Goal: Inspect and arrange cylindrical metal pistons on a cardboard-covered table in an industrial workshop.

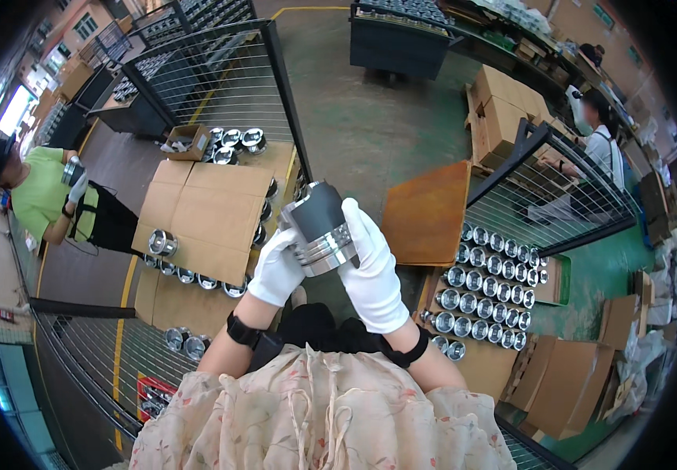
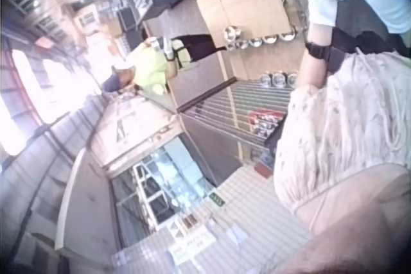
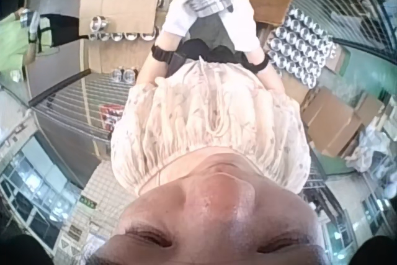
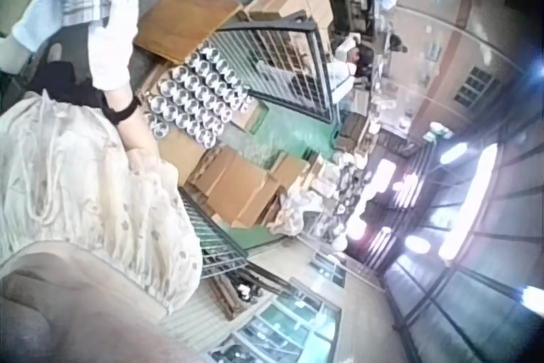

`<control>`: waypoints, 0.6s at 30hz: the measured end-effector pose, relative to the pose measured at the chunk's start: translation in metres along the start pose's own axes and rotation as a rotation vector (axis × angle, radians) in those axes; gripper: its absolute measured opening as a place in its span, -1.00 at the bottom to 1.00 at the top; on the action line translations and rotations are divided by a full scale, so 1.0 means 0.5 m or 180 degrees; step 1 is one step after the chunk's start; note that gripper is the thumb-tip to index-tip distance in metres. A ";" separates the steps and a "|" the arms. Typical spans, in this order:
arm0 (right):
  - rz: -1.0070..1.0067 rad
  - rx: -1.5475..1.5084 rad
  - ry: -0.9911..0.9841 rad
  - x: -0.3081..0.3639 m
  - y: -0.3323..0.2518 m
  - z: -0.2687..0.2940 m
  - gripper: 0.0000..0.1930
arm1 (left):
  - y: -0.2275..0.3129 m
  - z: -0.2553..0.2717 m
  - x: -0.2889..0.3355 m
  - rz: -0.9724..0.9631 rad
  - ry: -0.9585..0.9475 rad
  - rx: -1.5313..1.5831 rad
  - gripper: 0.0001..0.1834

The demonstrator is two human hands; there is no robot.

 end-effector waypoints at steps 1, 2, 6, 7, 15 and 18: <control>0.0134 0.0142 0.0137 0.001 -0.023 -0.001 -0.20 | -0.006 0.013 -0.001 0.0147 0.0015 0.0091 -0.52; 0.0269 0.0284 0.0278 0.005 -0.039 -0.002 -0.17 | -0.009 0.024 -0.003 0.0125 0.0042 0.0091 -0.52; 0.0765 0.0616 0.0183 0.014 -0.071 -0.011 -0.03 | -0.008 -0.025 -0.015 0.0526 -0.1170 0.1157 -0.43; 0.0783 0.0599 0.0194 0.015 -0.073 -0.011 -0.03 | -0.010 -0.023 -0.015 0.0621 -0.1116 0.1349 -0.43; -0.0135 -0.1234 0.0092 0.056 0.026 -0.044 -0.08 | -0.023 0.003 -0.008 0.0100 0.0080 0.0075 -0.41; -0.1886 -0.5522 0.0101 0.044 0.028 -0.061 -0.28 | 0.003 -0.040 0.022 -0.0783 0.0185 -0.1720 -0.30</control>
Point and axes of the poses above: each hand's wrist, its own x-axis away from the middle knuckle, its own z-axis out of the back of the hand, y = z × x, the point moved 4 cm from there along -x, towards the middle knuckle, and after that the axes turned 2 degrees about -y, right-handed, at the moved point
